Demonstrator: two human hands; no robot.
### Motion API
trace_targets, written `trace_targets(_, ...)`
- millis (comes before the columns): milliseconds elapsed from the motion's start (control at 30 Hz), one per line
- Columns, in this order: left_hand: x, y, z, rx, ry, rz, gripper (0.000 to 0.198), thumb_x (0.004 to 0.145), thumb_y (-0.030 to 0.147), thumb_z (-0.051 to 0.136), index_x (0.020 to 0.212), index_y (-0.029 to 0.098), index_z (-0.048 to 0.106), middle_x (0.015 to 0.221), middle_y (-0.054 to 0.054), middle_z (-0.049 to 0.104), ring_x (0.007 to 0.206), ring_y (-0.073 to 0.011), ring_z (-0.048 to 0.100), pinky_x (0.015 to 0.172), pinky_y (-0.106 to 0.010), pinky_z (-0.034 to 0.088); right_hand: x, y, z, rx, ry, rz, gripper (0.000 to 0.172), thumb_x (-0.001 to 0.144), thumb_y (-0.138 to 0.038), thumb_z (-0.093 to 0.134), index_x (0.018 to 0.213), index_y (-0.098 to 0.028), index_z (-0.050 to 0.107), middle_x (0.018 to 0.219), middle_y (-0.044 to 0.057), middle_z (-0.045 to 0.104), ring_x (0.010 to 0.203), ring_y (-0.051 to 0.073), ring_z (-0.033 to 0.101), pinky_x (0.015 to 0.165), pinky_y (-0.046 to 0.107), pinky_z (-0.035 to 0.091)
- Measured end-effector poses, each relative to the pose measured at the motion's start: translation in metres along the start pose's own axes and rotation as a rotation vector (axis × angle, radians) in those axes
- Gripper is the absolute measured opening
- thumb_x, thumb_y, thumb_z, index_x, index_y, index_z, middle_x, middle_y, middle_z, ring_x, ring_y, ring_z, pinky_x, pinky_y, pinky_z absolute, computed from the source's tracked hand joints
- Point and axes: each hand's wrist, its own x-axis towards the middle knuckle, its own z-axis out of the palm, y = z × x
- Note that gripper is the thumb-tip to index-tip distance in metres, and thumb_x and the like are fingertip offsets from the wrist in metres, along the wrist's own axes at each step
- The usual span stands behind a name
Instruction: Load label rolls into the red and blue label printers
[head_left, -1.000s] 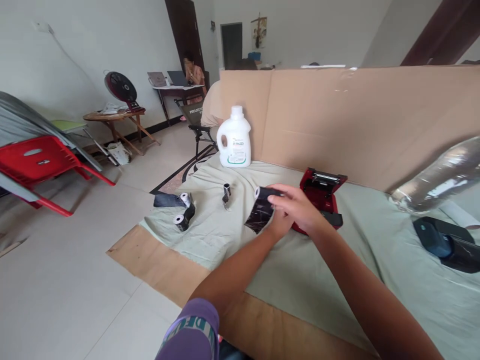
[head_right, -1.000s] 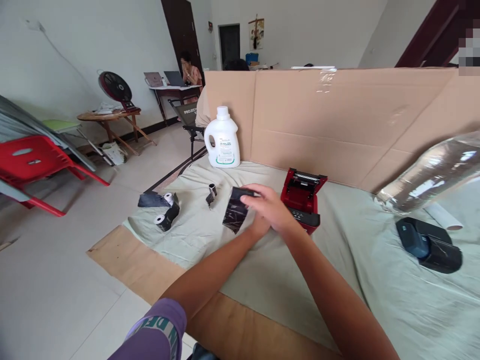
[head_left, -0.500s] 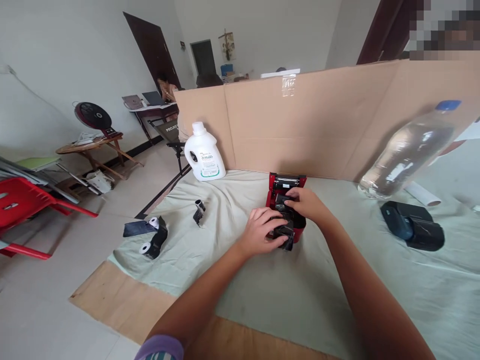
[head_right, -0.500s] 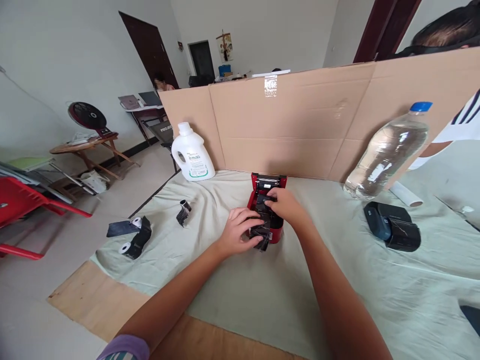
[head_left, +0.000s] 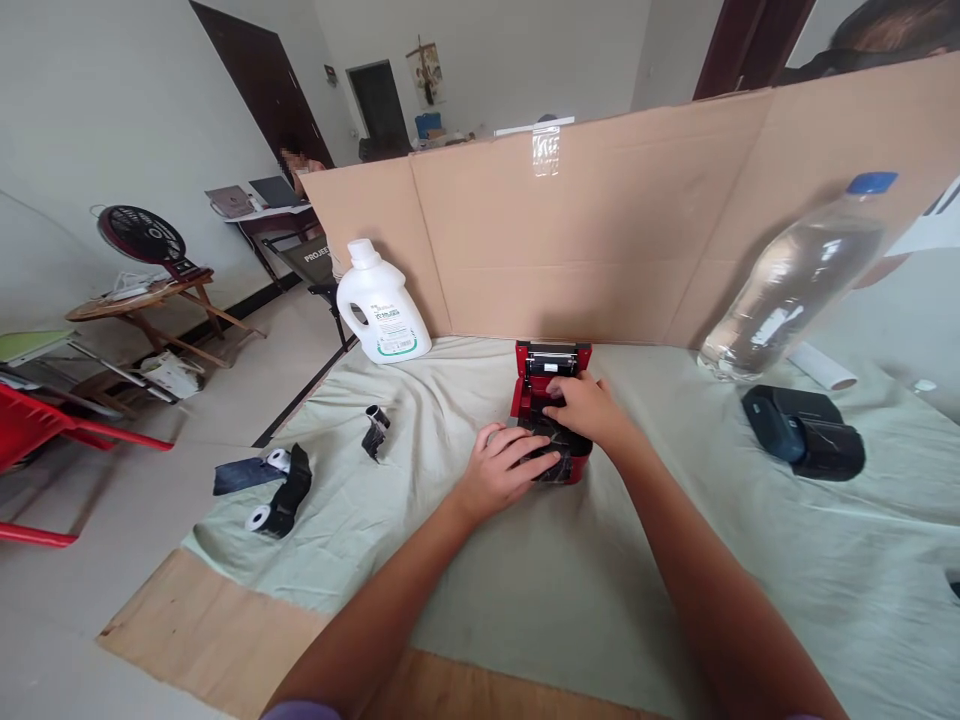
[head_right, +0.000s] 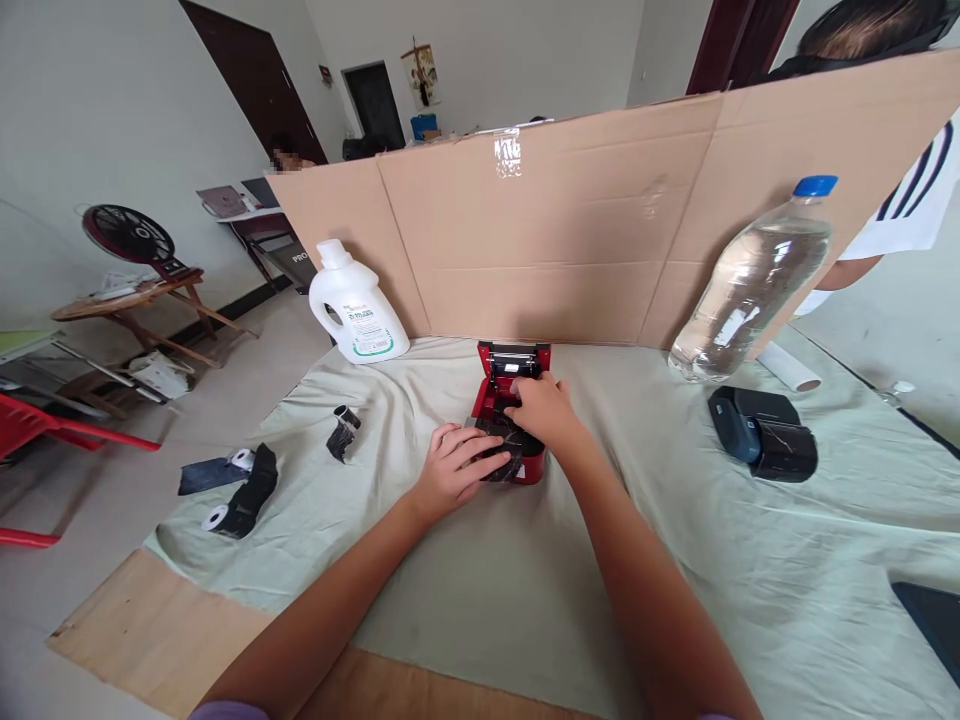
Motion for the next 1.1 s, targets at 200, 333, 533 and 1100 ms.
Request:
trace_targets(200, 0.002, 0.003, -0.001, -0.075, 0.007, -0.055, 0.04, 0.092, 0.017, 0.052, 0.123, 0.037, 0.067, 0.117, -0.001, 0.073, 0.11, -0.0199, 0.06, 0.104, -0.039, 0.032, -0.002, 0.025, -0.03, 0.375, 0.157, 0.1, 0.037, 0.084, -0.055, 0.058, 0.072, -0.022, 0.069, 0.077, 0.006, 0.071, 0.078, 0.023, 0.062, 0.081, 0.039, 0.046)
trace_targets(333, 0.003, 0.004, -0.003, -0.02, 0.035, -0.021, 0.036, 0.093, 0.017, 0.05, 0.118, 0.035, 0.069, 0.114, -0.001, 0.074, 0.108, -0.0198, 0.06, 0.101, -0.039, 0.033, 0.004, 0.028, -0.021, 0.644, 0.488, 0.132, 0.042, 0.083, -0.059, 0.057, 0.099, -0.021, 0.066, 0.103, 0.008, 0.07, 0.097, 0.022, 0.061, 0.091, 0.038, 0.046)
trace_targets(533, 0.006, 0.005, -0.008, -0.044, 0.049, 0.007, 0.038, 0.091, 0.018, 0.052, 0.121, 0.035, 0.068, 0.116, -0.001, 0.074, 0.11, -0.0203, 0.06, 0.103, -0.039, 0.033, 0.004, 0.022, 0.004, 0.903, 0.499, 0.183, 0.034, 0.082, -0.054, 0.054, 0.08, -0.021, 0.061, 0.086, 0.001, 0.065, 0.086, 0.018, 0.06, 0.084, 0.033, 0.048)
trace_targets(1100, -0.004, -0.015, 0.002, -0.135, 0.071, -0.288, 0.061, 0.086, 0.043, 0.063, 0.141, 0.022, 0.048, 0.13, -0.012, 0.065, 0.123, -0.0287, 0.056, 0.104, -0.045, 0.039, -0.037, 0.043, 0.059, 1.196, 0.265, 0.023, 0.058, 0.082, -0.039, 0.056, 0.139, -0.027, 0.051, 0.15, 0.005, 0.051, 0.14, 0.025, 0.046, 0.116, 0.042, 0.038)
